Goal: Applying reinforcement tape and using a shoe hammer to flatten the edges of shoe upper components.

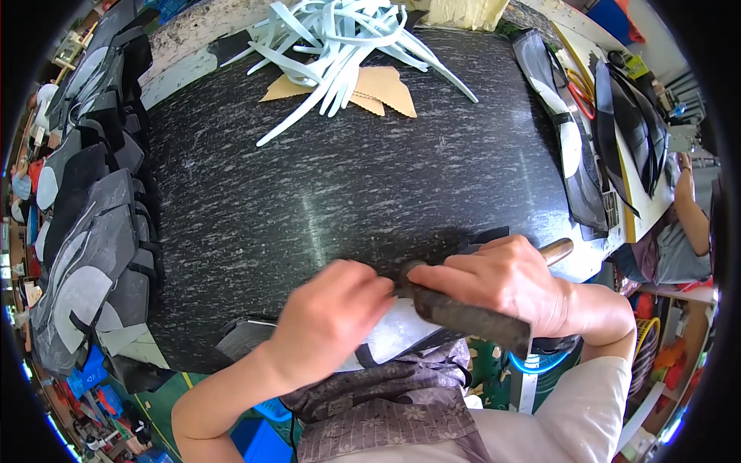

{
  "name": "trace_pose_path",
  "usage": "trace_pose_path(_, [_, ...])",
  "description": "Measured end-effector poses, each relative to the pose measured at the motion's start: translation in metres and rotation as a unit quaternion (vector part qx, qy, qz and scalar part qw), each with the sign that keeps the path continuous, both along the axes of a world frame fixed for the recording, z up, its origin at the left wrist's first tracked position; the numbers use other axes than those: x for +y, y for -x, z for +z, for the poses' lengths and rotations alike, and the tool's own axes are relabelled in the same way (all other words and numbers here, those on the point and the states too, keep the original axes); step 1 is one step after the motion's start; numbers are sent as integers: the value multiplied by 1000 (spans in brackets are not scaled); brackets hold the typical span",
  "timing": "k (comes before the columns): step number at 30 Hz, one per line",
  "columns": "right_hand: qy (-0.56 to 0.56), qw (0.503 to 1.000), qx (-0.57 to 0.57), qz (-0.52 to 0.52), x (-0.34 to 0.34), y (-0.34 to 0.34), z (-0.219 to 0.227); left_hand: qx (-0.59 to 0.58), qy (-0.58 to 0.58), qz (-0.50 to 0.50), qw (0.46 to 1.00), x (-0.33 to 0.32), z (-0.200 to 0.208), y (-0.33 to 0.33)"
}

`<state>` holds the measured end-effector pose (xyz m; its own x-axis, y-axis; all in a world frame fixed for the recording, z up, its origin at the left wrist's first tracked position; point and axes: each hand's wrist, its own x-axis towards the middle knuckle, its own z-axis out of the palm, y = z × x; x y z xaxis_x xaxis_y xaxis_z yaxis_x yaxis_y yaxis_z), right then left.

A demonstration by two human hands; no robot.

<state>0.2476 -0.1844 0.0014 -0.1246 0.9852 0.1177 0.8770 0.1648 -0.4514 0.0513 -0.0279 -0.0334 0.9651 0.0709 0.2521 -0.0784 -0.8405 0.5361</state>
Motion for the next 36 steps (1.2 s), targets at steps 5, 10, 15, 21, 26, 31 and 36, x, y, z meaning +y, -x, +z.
trace_pose_path(5, [-12,1000,12,-7,-2,4,0,-3,28,22,999,0,-5,22])
trace_pose_path(10, [-13,1000,4,11,8,13,3,-77,-151,-35,985,-3,-6,26])
trace_pose_path(15, [33,998,-30,38,11,22,6,-64,-59,-3,996,3,-13,32])
trace_pose_path(21, [-31,999,-3,-4,19,23,8,-87,-42,-4,995,4,-15,48])
trace_pose_path(26, [-21,999,9,35,29,35,3,-103,-137,-14,985,-2,-19,54])
trace_pose_path(31, [20,999,-33,29,26,48,6,-39,46,83,995,11,-10,63])
trace_pose_path(36, [-17,999,9,47,40,55,7,-100,-79,39,991,6,-19,78])
